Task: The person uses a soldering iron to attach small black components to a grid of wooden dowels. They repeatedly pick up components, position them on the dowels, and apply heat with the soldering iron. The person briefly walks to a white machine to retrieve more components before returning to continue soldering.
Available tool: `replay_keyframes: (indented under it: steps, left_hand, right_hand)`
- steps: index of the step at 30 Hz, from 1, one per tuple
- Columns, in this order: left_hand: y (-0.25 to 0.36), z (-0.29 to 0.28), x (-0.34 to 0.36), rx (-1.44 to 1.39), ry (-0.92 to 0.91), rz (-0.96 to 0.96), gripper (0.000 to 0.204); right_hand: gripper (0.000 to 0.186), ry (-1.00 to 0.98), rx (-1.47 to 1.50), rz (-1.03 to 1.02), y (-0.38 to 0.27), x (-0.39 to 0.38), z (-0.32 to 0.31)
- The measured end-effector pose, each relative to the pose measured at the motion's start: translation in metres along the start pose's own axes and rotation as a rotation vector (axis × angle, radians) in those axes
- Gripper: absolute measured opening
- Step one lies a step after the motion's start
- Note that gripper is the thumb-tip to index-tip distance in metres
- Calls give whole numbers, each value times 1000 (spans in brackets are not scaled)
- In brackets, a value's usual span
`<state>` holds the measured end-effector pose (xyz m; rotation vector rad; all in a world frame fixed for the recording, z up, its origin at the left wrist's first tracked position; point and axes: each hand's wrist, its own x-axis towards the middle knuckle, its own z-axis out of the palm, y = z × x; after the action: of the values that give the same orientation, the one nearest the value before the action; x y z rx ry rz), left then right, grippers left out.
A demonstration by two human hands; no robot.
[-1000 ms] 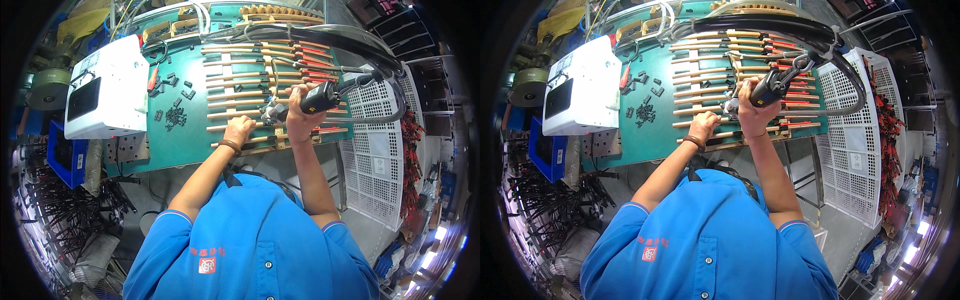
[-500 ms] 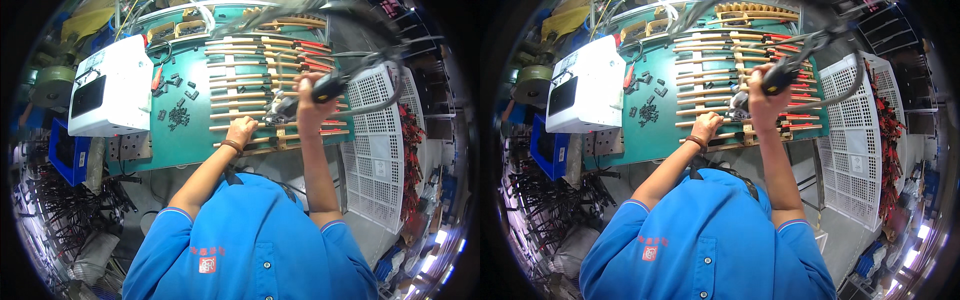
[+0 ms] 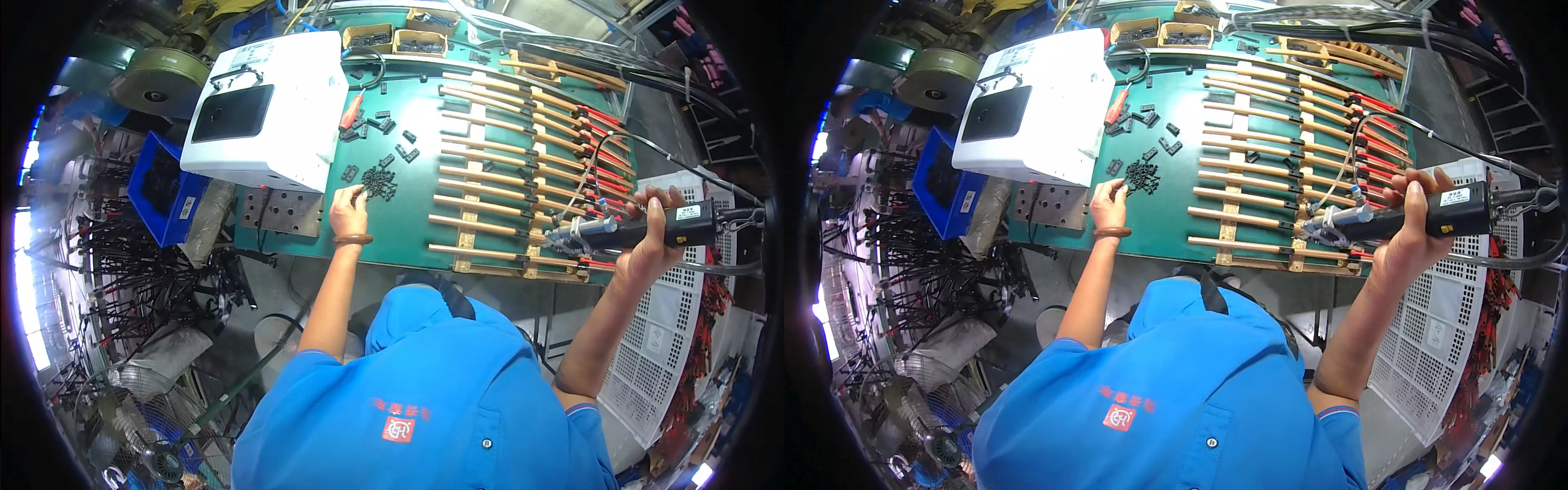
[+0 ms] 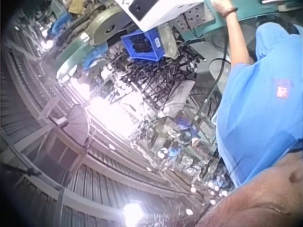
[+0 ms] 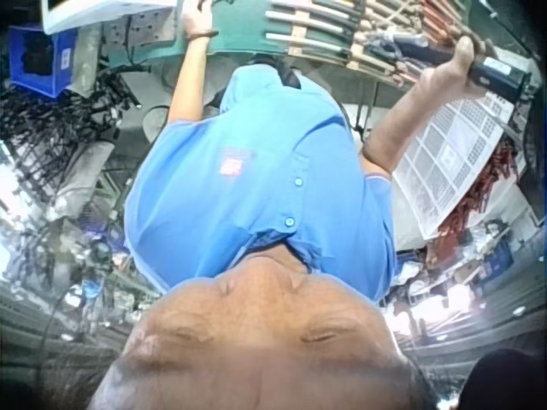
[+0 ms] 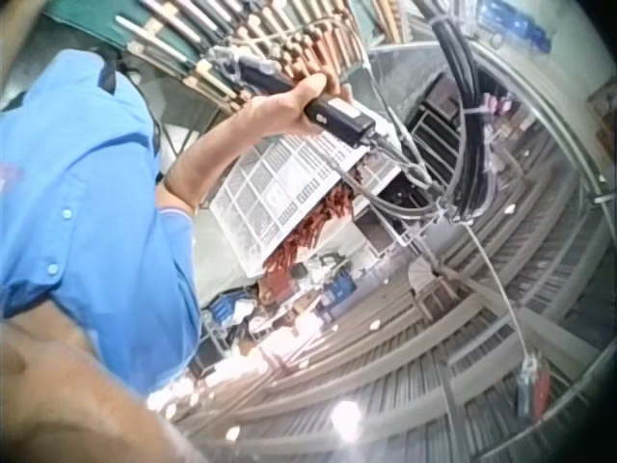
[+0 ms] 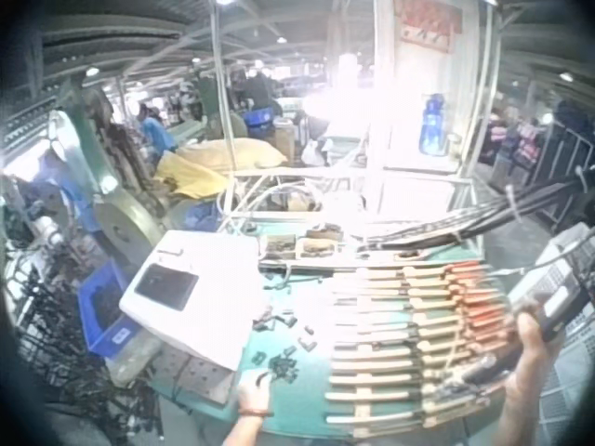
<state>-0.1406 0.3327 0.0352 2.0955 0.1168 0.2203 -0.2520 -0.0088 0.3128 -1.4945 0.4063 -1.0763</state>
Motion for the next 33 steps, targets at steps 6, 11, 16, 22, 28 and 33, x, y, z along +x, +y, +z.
replay_keyframes:
  steps: [6,11,16,22,28,33]
  left_hand:
    - [6,26,17,185,-208,310,13]
    - [29,58,20,210,-192,426,17]
    - [117,97,-20,-63,-507,740,23]
    - [134,178,-71,-39,-703,772,28]
    - [127,200,-79,-72,-680,591,15]
    - [132,196,-77,-30,-692,599,15]
  right_hand:
    - [31,3,54,17,15,-8,7]
    - [29,15,62,-17,16,3,13]
    - [23,22,87,-59,36,5,13]
    - [24,24,33,-145,63,-6,15]
    - [21,30,21,-178,67,-6,17]
    - [25,15,38,-192,71,0,18]
